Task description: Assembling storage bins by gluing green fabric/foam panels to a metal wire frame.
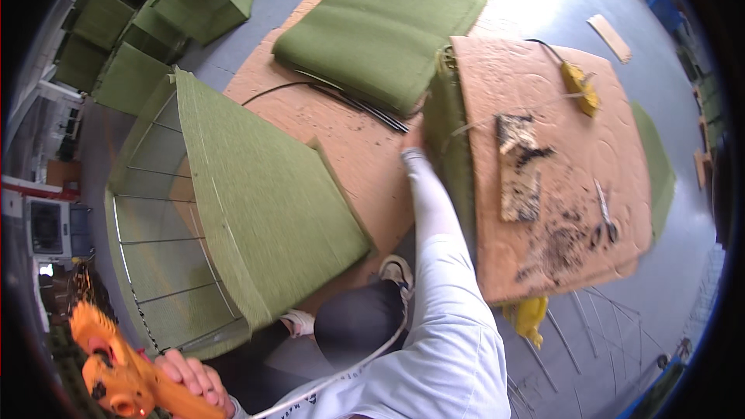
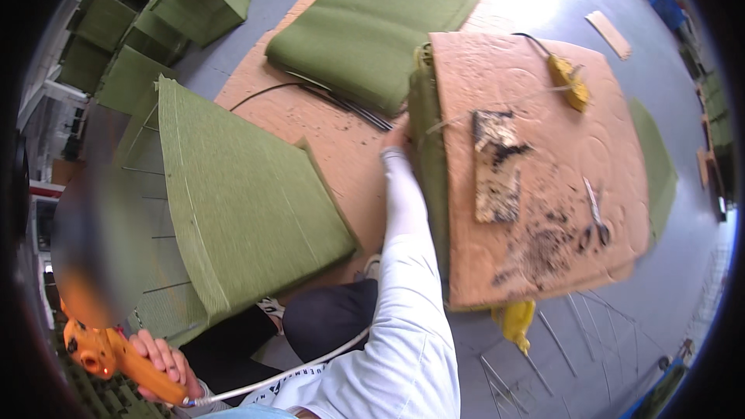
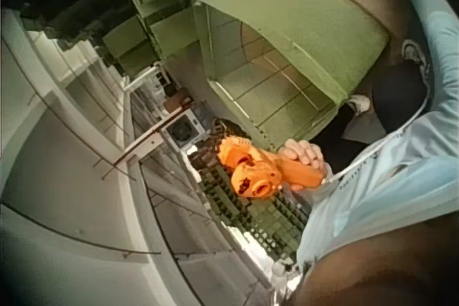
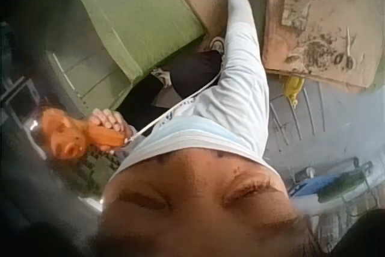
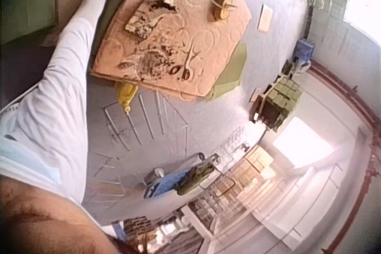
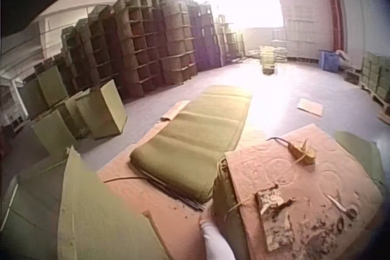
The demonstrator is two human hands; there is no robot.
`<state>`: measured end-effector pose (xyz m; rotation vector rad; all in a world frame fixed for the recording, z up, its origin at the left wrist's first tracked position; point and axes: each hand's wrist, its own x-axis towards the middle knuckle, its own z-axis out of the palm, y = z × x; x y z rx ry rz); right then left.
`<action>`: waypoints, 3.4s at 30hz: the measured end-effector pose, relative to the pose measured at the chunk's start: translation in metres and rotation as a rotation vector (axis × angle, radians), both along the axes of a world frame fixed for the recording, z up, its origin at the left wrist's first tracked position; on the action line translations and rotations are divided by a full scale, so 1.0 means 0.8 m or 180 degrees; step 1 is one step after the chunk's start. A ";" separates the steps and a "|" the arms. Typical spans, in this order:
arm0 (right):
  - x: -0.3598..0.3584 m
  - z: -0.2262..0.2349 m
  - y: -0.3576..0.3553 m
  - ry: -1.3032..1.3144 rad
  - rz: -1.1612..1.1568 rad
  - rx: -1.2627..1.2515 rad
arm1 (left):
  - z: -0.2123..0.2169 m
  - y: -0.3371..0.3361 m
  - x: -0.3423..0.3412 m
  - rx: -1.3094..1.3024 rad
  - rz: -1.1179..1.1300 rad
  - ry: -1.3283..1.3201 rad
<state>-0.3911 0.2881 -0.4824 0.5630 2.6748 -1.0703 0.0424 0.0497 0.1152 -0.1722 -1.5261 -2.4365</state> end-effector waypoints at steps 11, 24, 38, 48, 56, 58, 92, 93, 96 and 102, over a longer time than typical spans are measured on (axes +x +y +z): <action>0.060 -0.014 -0.025 0.0046 0.0422 0.0738 | 0.001 -0.015 -0.008 -0.0290 0.0197 -0.0018; 0.323 0.365 -0.018 0.1528 -0.0610 -0.3756 | 0.007 0.008 -0.001 -0.0506 0.0234 -0.1240; 0.585 0.597 0.085 0.1962 0.0958 -0.3884 | 0.004 -0.040 0.073 -0.0596 0.0094 -0.0889; 0.618 0.634 0.088 0.1903 0.0784 -0.3352 | 0.007 -0.067 0.110 -0.0632 0.0027 -0.0737; 0.625 0.684 0.127 0.2030 0.0424 -0.3256 | 0.008 -0.072 0.116 -0.1378 0.0350 -0.0559; 0.614 0.670 0.131 0.0912 0.0847 -0.3470 | 0.007 -0.077 0.113 -0.1381 0.0461 -0.0543; 0.578 0.704 -0.095 0.0815 0.2027 -0.4190 | -0.016 -0.007 0.093 -0.0206 -0.0546 -0.0491; 0.569 0.709 -0.101 0.0652 0.2207 -0.4209 | -0.020 0.002 0.089 -0.0345 -0.0603 -0.0295; 0.553 0.735 -0.126 0.0657 0.1998 -0.4666 | -0.033 0.016 0.080 -0.0906 -0.0721 -0.0025; 0.532 0.752 -0.100 0.0573 0.1543 -0.4810 | -0.018 -0.080 0.070 -0.3321 0.1145 0.1083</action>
